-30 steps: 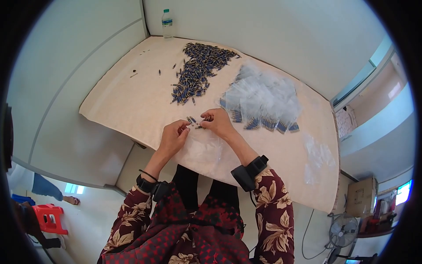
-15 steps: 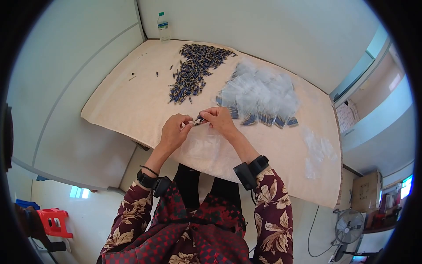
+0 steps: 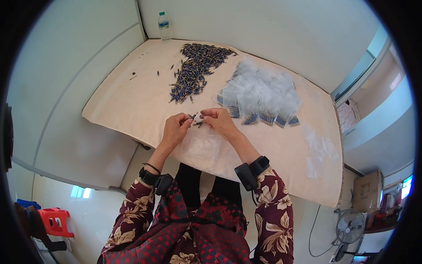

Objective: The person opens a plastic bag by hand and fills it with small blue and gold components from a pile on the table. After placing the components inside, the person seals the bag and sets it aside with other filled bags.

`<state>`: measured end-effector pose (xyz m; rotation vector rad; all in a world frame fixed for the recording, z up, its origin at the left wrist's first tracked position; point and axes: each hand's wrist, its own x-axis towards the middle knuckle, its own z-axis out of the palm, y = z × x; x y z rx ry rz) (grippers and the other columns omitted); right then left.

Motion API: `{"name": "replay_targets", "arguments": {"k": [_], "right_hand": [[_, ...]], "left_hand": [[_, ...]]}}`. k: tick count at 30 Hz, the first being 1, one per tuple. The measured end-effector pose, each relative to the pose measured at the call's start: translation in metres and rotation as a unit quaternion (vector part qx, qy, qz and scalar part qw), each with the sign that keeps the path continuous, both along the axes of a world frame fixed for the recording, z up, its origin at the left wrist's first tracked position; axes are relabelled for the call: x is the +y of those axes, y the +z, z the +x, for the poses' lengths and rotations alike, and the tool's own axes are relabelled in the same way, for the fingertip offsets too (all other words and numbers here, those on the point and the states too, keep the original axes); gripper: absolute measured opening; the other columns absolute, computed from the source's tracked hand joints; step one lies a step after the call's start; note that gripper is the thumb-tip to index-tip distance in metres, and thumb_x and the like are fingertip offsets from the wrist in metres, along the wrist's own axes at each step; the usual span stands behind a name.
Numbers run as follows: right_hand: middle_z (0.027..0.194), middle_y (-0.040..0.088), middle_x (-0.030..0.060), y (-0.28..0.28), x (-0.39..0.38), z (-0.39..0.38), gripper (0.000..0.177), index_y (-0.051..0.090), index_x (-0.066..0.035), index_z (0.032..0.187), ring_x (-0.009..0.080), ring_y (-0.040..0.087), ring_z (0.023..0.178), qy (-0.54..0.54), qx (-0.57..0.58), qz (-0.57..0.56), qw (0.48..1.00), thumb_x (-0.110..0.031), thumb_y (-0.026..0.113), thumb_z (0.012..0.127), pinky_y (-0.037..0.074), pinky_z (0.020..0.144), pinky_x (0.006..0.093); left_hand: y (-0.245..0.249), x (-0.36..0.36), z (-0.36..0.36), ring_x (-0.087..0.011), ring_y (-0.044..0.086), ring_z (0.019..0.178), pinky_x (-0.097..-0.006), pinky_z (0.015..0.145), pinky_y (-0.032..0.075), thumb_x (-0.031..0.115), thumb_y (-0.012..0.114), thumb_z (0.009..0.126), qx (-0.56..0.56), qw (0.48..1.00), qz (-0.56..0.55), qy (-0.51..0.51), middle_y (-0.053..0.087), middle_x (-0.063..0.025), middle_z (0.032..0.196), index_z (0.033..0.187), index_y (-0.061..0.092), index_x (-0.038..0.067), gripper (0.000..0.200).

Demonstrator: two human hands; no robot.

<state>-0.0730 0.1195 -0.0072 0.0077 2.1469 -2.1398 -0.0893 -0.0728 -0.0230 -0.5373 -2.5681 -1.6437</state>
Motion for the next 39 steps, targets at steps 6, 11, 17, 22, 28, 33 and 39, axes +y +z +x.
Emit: {"name": "replay_targets", "arguments": {"k": [6, 11, 17, 22, 28, 33, 39], "right_hand": [[0.107, 0.068, 0.0125, -0.004, 0.006, 0.002, 0.033, 0.059, 0.009, 0.119, 0.0144, 0.070, 0.084, 0.021, 0.008, 0.070, 0.997, 0.003, 0.054, 0.087, 0.049, 0.060, 0.0217], [0.110, 0.068, 0.0143, 0.003, 0.002, 0.012, 0.034, 0.056, 0.008, 0.123, 0.0171, 0.070, 0.089, -0.030, 0.052, 0.044, 0.997, -0.004, 0.054, 0.092, 0.052, 0.064, 0.0218], [0.113, 0.067, 0.0130, 0.034, -0.009, 0.045, 0.036, 0.055, 0.007, 0.126, 0.0179, 0.069, 0.092, -0.070, 0.117, 0.036, 0.990, -0.017, 0.054, 0.098, 0.054, 0.073, 0.0233], [0.113, 0.068, 0.0115, 0.020, -0.029, 0.070, 0.035, 0.056, 0.005, 0.127, 0.0164, 0.067, 0.096, -0.127, 0.154, -0.051, 0.979, -0.017, 0.053, 0.099, 0.053, 0.078, 0.0243], [0.112, 0.068, 0.0105, 0.024, -0.043, 0.091, 0.030, 0.059, 0.005, 0.123, 0.0138, 0.065, 0.094, -0.159, 0.211, -0.098, 0.959, -0.011, 0.054, 0.098, 0.052, 0.080, 0.0236], [0.107, 0.069, 0.0101, 0.038, -0.037, 0.096, 0.024, 0.064, 0.005, 0.116, 0.0121, 0.064, 0.091, -0.128, 0.203, -0.073, 0.968, -0.005, 0.057, 0.095, 0.052, 0.081, 0.0233], [0.103, 0.070, 0.0094, 0.041, -0.029, 0.092, 0.022, 0.066, 0.005, 0.112, 0.0103, 0.064, 0.089, -0.104, 0.203, -0.006, 0.974, -0.002, 0.059, 0.093, 0.052, 0.079, 0.0230]], "left_hand": [[0.001, -0.003, 0.007, -0.0070, 0.056, 0.062, -0.0230, 0.057, 0.043, 0.011, 0.059, 0.091, -0.029, 0.998, 0.047, -0.029, 0.063, -0.0025, 0.068, 0.088, 0.066, -0.001, 0.015], [0.000, -0.002, 0.017, -0.0052, 0.054, 0.063, -0.0208, 0.056, 0.041, 0.013, 0.058, 0.093, -0.052, 0.989, 0.131, -0.050, 0.062, 0.0000, 0.070, 0.089, 0.066, -0.001, 0.017], [0.018, 0.005, 0.040, -0.0027, 0.048, 0.060, -0.0182, 0.052, 0.037, 0.017, 0.060, 0.094, -0.100, 0.966, 0.224, -0.081, 0.059, 0.0028, 0.070, 0.091, 0.067, 0.000, 0.019], [0.030, 0.023, 0.062, -0.0014, 0.043, 0.056, -0.0169, 0.048, 0.032, 0.022, 0.061, 0.095, -0.166, 0.926, 0.318, -0.120, 0.056, 0.0043, 0.071, 0.089, 0.065, 0.004, 0.020], [0.036, 0.036, 0.087, -0.0030, 0.044, 0.054, -0.0179, 0.048, 0.034, 0.021, 0.061, 0.095, -0.211, 0.869, 0.426, -0.132, 0.058, 0.0026, 0.072, 0.083, 0.063, 0.003, 0.021], [0.035, 0.037, 0.089, -0.0029, 0.045, 0.052, -0.0178, 0.045, 0.033, 0.021, 0.062, 0.095, -0.191, 0.881, 0.417, -0.116, 0.058, 0.0022, 0.069, 0.082, 0.061, 0.004, 0.022], [0.035, 0.028, 0.083, -0.0030, 0.048, 0.048, -0.0181, 0.041, 0.034, 0.021, 0.063, 0.094, -0.179, 0.917, 0.338, -0.114, 0.056, 0.0017, 0.063, 0.081, 0.061, 0.003, 0.022]]}}
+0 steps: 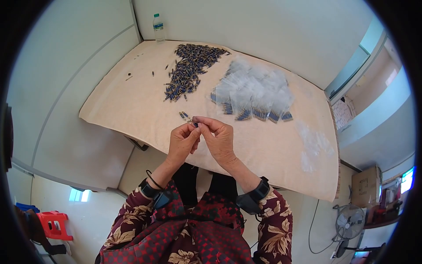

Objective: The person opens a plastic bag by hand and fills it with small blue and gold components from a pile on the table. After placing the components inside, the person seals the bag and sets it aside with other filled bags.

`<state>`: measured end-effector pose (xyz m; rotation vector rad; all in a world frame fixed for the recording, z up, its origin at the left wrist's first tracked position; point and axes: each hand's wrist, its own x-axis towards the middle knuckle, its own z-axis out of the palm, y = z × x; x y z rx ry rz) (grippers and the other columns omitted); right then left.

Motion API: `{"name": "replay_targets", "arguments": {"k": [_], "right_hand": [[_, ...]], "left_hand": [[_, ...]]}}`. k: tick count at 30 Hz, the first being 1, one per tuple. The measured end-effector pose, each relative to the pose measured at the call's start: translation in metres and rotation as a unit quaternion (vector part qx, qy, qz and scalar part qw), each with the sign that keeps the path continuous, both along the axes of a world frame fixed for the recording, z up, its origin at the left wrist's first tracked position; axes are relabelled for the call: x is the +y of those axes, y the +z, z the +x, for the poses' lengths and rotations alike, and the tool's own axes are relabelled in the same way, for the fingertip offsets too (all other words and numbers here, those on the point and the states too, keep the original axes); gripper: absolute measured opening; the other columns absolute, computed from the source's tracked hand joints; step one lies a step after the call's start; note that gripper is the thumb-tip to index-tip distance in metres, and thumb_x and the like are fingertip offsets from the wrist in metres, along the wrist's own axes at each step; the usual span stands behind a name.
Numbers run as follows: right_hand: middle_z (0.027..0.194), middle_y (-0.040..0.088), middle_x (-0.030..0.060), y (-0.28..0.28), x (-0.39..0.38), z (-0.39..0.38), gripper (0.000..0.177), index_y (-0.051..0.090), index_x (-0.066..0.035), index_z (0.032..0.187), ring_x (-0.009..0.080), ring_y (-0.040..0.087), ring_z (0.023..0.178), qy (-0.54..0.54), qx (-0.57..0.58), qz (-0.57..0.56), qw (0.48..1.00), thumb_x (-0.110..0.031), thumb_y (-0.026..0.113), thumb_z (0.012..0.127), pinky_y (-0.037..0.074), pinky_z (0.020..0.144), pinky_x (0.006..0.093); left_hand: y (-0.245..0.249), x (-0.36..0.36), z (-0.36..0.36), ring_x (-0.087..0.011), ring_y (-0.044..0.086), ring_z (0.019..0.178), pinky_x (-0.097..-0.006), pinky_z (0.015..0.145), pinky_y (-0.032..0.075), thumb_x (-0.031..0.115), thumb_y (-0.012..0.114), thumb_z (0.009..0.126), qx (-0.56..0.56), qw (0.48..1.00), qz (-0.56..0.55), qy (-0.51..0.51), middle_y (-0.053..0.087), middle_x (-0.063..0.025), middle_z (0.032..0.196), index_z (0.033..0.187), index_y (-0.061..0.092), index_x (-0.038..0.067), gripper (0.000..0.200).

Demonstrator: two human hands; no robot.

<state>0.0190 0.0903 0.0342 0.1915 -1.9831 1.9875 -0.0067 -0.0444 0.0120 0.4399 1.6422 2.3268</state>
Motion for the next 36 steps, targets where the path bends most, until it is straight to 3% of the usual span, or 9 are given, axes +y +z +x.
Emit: {"name": "replay_targets", "arguments": {"k": [7, 14, 18, 21, 27, 30, 36], "right_hand": [[0.102, 0.070, 0.0088, 0.004, -0.002, 0.001, 0.020, 0.067, 0.005, 0.110, 0.0094, 0.063, 0.088, 0.028, -0.038, 0.010, 0.999, 0.000, 0.059, 0.091, 0.053, 0.077, 0.0224], [0.097, 0.072, 0.0082, -0.009, -0.010, 0.002, 0.019, 0.071, 0.002, 0.104, 0.0090, 0.064, 0.084, -0.033, 0.012, -0.010, 0.999, 0.004, 0.062, 0.088, 0.053, 0.074, 0.0221], [0.097, 0.072, 0.0089, -0.008, -0.002, 0.001, 0.017, 0.071, 0.002, 0.102, 0.0097, 0.065, 0.085, -0.021, -0.010, 0.027, 0.999, 0.004, 0.061, 0.088, 0.053, 0.075, 0.0222], [0.098, 0.072, 0.0090, -0.005, 0.000, 0.005, 0.018, 0.071, 0.001, 0.102, 0.0096, 0.065, 0.085, -0.003, -0.014, 0.017, 1.000, 0.003, 0.062, 0.087, 0.052, 0.075, 0.0224], [0.097, 0.072, 0.0089, 0.000, 0.002, 0.008, 0.018, 0.071, 0.000, 0.102, 0.0095, 0.066, 0.085, 0.007, 0.002, 0.062, 0.998, 0.003, 0.063, 0.087, 0.052, 0.075, 0.0232], [0.099, 0.072, 0.0079, 0.008, 0.002, 0.014, 0.021, 0.071, -0.002, 0.105, 0.0094, 0.066, 0.085, -0.009, 0.026, 0.185, 0.982, 0.003, 0.064, 0.085, 0.052, 0.075, 0.0238], [0.102, 0.070, 0.0100, 0.006, 0.003, 0.018, 0.023, 0.067, 0.004, 0.110, 0.0121, 0.065, 0.089, -0.003, -0.004, 0.092, 0.996, 0.001, 0.066, 0.086, 0.052, 0.080, 0.0248]], "left_hand": [[0.003, -0.002, -0.001, -0.0032, 0.051, 0.050, -0.0185, 0.043, 0.037, 0.019, 0.065, 0.093, 0.033, 0.998, -0.052, 0.026, 0.057, 0.0012, 0.062, 0.079, 0.060, 0.003, 0.022], [-0.013, -0.001, -0.003, -0.0031, 0.051, 0.051, -0.0193, 0.045, 0.039, 0.014, 0.066, 0.090, 0.089, 0.991, -0.088, 0.050, 0.059, 0.0000, 0.065, 0.081, 0.059, 0.001, 0.017], [-0.008, -0.009, -0.007, -0.0050, 0.053, 0.053, -0.0186, 0.039, 0.036, 0.015, 0.067, 0.090, 0.117, 0.991, -0.060, 0.027, 0.061, -0.0021, 0.072, 0.084, 0.056, 0.001, 0.018], [0.014, -0.016, -0.003, -0.0056, 0.053, 0.053, -0.0183, 0.039, 0.037, 0.013, 0.066, 0.090, 0.024, 0.999, -0.029, 0.018, 0.062, -0.0030, 0.077, 0.091, 0.058, 0.001, 0.015], [0.011, -0.026, -0.008, -0.0060, 0.054, 0.053, -0.0179, 0.039, 0.038, 0.012, 0.066, 0.090, -0.030, 0.999, 0.000, -0.045, 0.062, -0.0030, 0.077, 0.093, 0.060, 0.001, 0.013], [0.007, -0.027, -0.008, -0.0060, 0.054, 0.052, -0.0179, 0.038, 0.038, 0.013, 0.065, 0.091, -0.039, 0.998, 0.013, -0.057, 0.063, -0.0033, 0.078, 0.093, 0.061, 0.001, 0.012], [0.006, -0.030, -0.006, -0.0055, 0.054, 0.054, -0.0170, 0.039, 0.038, 0.013, 0.066, 0.091, -0.079, 0.994, 0.042, -0.058, 0.064, -0.0040, 0.078, 0.091, 0.063, 0.001, 0.012]]}}
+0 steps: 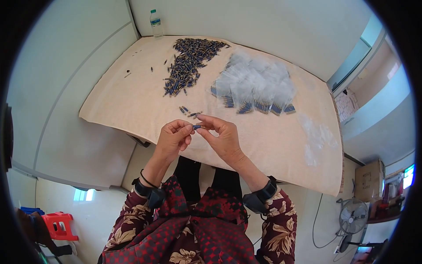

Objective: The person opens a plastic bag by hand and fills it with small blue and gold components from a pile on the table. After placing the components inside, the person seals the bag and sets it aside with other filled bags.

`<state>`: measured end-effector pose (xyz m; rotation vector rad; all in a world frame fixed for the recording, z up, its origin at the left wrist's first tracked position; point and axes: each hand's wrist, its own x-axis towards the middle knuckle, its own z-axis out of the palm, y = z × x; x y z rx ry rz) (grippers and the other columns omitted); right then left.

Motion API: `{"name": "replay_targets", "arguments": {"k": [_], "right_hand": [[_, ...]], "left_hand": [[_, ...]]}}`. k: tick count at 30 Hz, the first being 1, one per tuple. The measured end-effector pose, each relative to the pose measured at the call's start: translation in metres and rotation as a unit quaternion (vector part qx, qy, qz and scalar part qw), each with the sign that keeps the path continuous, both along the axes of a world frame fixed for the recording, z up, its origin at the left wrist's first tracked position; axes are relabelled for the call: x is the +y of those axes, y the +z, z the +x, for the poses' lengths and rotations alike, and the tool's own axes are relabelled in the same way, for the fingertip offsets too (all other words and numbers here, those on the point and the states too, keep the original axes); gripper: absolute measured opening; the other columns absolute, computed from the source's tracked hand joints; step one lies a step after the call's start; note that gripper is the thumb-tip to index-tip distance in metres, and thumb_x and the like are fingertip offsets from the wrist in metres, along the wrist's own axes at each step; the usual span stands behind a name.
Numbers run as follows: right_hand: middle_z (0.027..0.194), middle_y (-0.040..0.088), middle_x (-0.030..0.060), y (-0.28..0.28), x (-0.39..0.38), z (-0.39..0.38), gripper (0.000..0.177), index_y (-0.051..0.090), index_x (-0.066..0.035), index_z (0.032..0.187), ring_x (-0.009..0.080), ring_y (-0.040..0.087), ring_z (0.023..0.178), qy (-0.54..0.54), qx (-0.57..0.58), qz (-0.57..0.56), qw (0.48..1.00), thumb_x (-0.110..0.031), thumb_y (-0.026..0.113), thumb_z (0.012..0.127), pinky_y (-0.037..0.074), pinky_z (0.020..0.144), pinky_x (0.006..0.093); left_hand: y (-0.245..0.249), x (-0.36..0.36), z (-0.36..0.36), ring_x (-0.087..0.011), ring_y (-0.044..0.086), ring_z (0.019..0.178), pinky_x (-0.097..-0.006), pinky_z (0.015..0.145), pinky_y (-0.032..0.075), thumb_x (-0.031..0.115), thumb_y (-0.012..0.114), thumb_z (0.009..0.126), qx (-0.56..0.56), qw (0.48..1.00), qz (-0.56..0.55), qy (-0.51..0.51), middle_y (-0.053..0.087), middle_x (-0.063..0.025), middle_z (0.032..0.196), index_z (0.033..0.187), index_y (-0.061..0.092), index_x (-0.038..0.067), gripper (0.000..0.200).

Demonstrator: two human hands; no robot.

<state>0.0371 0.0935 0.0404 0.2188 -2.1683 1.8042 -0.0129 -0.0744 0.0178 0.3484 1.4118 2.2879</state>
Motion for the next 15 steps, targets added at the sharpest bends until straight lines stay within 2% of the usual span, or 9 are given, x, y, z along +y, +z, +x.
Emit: {"name": "replay_targets", "arguments": {"k": [2, 5, 9, 15], "right_hand": [[0.100, 0.070, 0.0094, -0.0067, 0.0017, -0.0010, 0.025, 0.065, 0.004, 0.111, 0.0115, 0.065, 0.087, 0.003, 0.012, -0.084, 0.996, -0.001, 0.067, 0.086, 0.052, 0.078, 0.0236], [0.094, 0.069, 0.0087, -0.0124, 0.0062, 0.0037, 0.024, 0.065, 0.005, 0.110, 0.0108, 0.064, 0.082, 0.018, -0.040, -0.095, 0.995, -0.002, 0.067, 0.087, 0.053, 0.075, 0.0230], [0.087, 0.068, 0.0073, -0.0127, 0.0074, 0.0064, 0.021, 0.066, 0.005, 0.107, 0.0096, 0.064, 0.076, 0.029, -0.085, -0.124, 0.988, -0.003, 0.067, 0.087, 0.054, 0.068, 0.0223], [0.082, 0.068, 0.0067, -0.0132, 0.0028, 0.0077, 0.017, 0.066, 0.004, 0.103, 0.0093, 0.063, 0.070, 0.017, -0.077, -0.163, 0.983, -0.004, 0.066, 0.088, 0.053, 0.059, 0.0223]], "left_hand": [[-0.0002, -0.0026, -0.0006, -0.0053, 0.054, 0.054, -0.0166, 0.039, 0.037, 0.013, 0.065, 0.091, -0.023, 1.000, 0.003, -0.003, 0.064, -0.0039, 0.079, 0.090, 0.063, 0.002, 0.012], [-0.0029, -0.0040, -0.0017, -0.0053, 0.054, 0.055, -0.0159, 0.039, 0.037, 0.013, 0.066, 0.091, -0.076, 0.996, 0.047, -0.020, 0.064, -0.0044, 0.080, 0.091, 0.062, 0.002, 0.011], [-0.0030, -0.0006, 0.0015, -0.0057, 0.054, 0.054, -0.0158, 0.039, 0.037, 0.013, 0.065, 0.091, -0.106, 0.993, 0.046, -0.027, 0.064, -0.0051, 0.081, 0.091, 0.062, 0.002, 0.011], [-0.0046, -0.0009, 0.0019, -0.0064, 0.054, 0.055, -0.0166, 0.038, 0.037, 0.012, 0.064, 0.091, -0.082, 0.996, 0.021, -0.024, 0.064, -0.0058, 0.082, 0.091, 0.061, 0.002, 0.010]]}}
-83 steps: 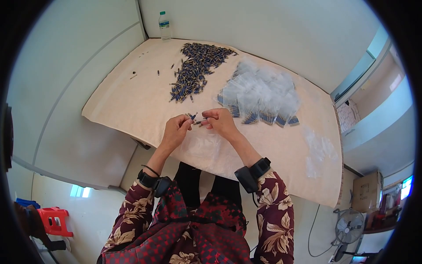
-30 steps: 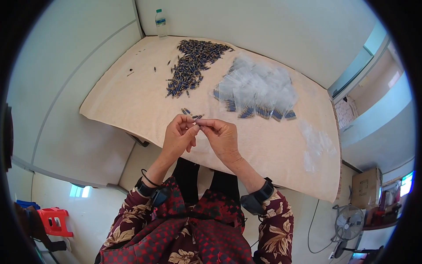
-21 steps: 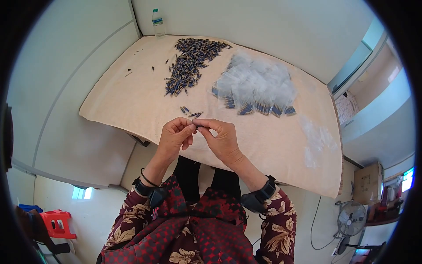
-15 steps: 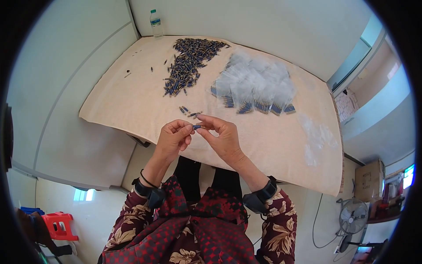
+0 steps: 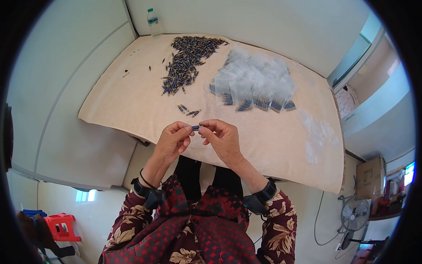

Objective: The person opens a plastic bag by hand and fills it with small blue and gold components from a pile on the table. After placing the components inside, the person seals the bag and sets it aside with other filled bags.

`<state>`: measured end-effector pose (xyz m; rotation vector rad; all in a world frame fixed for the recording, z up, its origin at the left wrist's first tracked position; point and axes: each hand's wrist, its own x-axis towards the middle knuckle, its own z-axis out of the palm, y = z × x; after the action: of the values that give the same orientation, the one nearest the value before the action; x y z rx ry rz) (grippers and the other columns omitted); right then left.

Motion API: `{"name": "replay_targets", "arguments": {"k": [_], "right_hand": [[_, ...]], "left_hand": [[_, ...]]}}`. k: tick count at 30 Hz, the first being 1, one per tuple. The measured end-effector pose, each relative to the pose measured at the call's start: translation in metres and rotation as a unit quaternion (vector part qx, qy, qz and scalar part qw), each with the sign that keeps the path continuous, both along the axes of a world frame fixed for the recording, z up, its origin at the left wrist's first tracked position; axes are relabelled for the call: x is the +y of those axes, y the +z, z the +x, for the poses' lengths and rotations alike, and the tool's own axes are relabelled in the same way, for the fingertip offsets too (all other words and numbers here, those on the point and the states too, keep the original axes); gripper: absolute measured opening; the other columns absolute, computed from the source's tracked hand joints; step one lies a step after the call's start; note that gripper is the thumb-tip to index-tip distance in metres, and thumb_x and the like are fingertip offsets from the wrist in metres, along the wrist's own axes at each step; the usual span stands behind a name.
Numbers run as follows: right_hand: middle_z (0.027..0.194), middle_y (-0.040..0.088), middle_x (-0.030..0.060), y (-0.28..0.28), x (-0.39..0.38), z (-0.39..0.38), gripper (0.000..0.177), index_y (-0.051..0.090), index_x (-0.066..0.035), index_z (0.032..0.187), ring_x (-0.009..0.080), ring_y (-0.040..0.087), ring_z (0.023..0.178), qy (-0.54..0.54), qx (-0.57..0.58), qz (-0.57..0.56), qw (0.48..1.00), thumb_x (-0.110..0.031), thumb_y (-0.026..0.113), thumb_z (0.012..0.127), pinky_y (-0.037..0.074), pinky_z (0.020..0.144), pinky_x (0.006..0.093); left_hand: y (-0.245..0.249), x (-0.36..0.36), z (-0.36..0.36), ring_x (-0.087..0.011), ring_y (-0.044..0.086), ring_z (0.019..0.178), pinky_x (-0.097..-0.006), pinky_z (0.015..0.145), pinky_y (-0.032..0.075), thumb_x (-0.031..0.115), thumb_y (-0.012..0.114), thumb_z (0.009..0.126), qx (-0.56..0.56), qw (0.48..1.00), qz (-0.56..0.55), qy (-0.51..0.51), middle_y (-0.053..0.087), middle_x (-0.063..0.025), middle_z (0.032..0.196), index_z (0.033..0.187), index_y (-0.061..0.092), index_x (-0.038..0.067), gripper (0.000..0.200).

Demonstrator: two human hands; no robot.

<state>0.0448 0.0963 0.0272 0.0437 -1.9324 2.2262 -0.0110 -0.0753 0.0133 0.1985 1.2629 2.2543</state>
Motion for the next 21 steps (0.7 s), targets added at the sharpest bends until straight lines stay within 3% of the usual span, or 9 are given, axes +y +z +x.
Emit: {"name": "replay_targets", "arguments": {"k": [7, 10, 11, 12, 14, 15, 18, 21], "right_hand": [[0.079, 0.069, 0.0065, 0.000, 0.024, 0.005, 0.010, 0.068, 0.004, 0.094, 0.0080, 0.063, 0.067, -0.043, -0.012, 0.063, 0.997, -0.004, 0.065, 0.089, 0.050, 0.053, 0.0206], [0.078, 0.069, 0.0066, -0.007, 0.049, 0.012, 0.010, 0.068, 0.004, 0.092, 0.0075, 0.062, 0.066, -0.090, -0.038, 0.080, 0.992, -0.005, 0.065, 0.089, 0.049, 0.052, 0.0202], [0.078, 0.069, 0.0066, -0.010, 0.054, 0.013, 0.010, 0.068, 0.003, 0.091, 0.0072, 0.062, 0.066, -0.112, -0.050, 0.088, 0.989, -0.006, 0.065, 0.089, 0.048, 0.052, 0.0201], [0.078, 0.069, 0.0066, -0.015, 0.057, 0.015, 0.010, 0.068, 0.003, 0.091, 0.0072, 0.062, 0.066, -0.113, -0.051, 0.088, 0.988, -0.006, 0.065, 0.089, 0.048, 0.052, 0.0201], [0.078, 0.069, 0.0063, -0.029, 0.062, 0.019, 0.011, 0.068, 0.003, 0.091, 0.0070, 0.062, 0.065, -0.103, -0.082, 0.108, 0.985, -0.007, 0.065, 0.089, 0.047, 0.051, 0.0197], [0.078, 0.069, 0.0061, -0.033, 0.064, 0.021, 0.012, 0.068, 0.003, 0.091, 0.0069, 0.062, 0.065, -0.099, -0.097, 0.117, 0.983, -0.008, 0.066, 0.089, 0.047, 0.050, 0.0195], [0.077, 0.069, 0.0055, -0.036, 0.062, 0.020, 0.011, 0.068, 0.003, 0.091, 0.0071, 0.063, 0.066, -0.082, -0.119, 0.113, 0.983, -0.008, 0.066, 0.088, 0.046, 0.050, 0.0194], [0.077, 0.069, 0.0052, -0.040, 0.057, 0.016, 0.011, 0.068, 0.002, 0.091, 0.0071, 0.063, 0.066, -0.068, -0.130, 0.104, 0.984, -0.008, 0.066, 0.088, 0.045, 0.049, 0.0192]], "left_hand": [[0.004, -0.002, -0.002, -0.0079, 0.055, 0.057, -0.0189, 0.043, 0.042, 0.010, 0.064, 0.091, 0.080, 0.991, -0.095, -0.051, 0.065, -0.0064, 0.085, 0.095, 0.062, 0.002, 0.010], [-0.016, 0.004, -0.007, -0.0083, 0.055, 0.061, -0.0221, 0.052, 0.045, 0.008, 0.064, 0.089, 0.271, 0.936, -0.216, 0.062, 0.064, -0.0040, 0.084, 0.097, 0.063, 0.002, 0.011], [-0.018, 0.004, -0.008, -0.0083, 0.055, 0.061, -0.0221, 0.052, 0.045, 0.008, 0.064, 0.089, 0.270, 0.936, -0.216, 0.059, 0.064, -0.0040, 0.084, 0.097, 0.063, 0.002, 0.011], [-0.018, 0.005, -0.010, -0.0080, 0.054, 0.062, -0.0226, 0.054, 0.045, 0.008, 0.065, 0.088, 0.388, 0.875, -0.272, 0.103, 0.063, -0.0030, 0.083, 0.096, 0.062, 0.001, 0.011], [-0.019, 0.004, -0.014, -0.0073, 0.052, 0.064, -0.0236, 0.058, 0.044, 0.006, 0.065, 0.087, 0.596, 0.692, -0.363, 0.182, 0.060, -0.0012, 0.081, 0.095, 0.062, 0.001, 0.010], [-0.022, 0.004, -0.014, -0.0073, 0.052, 0.064, -0.0236, 0.058, 0.044, 0.006, 0.065, 0.087, 0.598, 0.692, -0.362, 0.178, 0.060, -0.0012, 0.081, 0.095, 0.062, 0.001, 0.010], [-0.037, 0.001, -0.012, -0.0062, 0.049, 0.063, -0.0226, 0.058, 0.042, 0.005, 0.065, 0.085, 0.448, 0.821, -0.333, 0.125, 0.056, 0.0008, 0.075, 0.092, 0.061, 0.001, 0.009], [-0.041, -0.004, -0.013, -0.0055, 0.048, 0.063, -0.0216, 0.058, 0.041, 0.004, 0.064, 0.085, 0.409, 0.846, -0.324, 0.114, 0.055, 0.0016, 0.073, 0.091, 0.061, 0.002, 0.007]]}}
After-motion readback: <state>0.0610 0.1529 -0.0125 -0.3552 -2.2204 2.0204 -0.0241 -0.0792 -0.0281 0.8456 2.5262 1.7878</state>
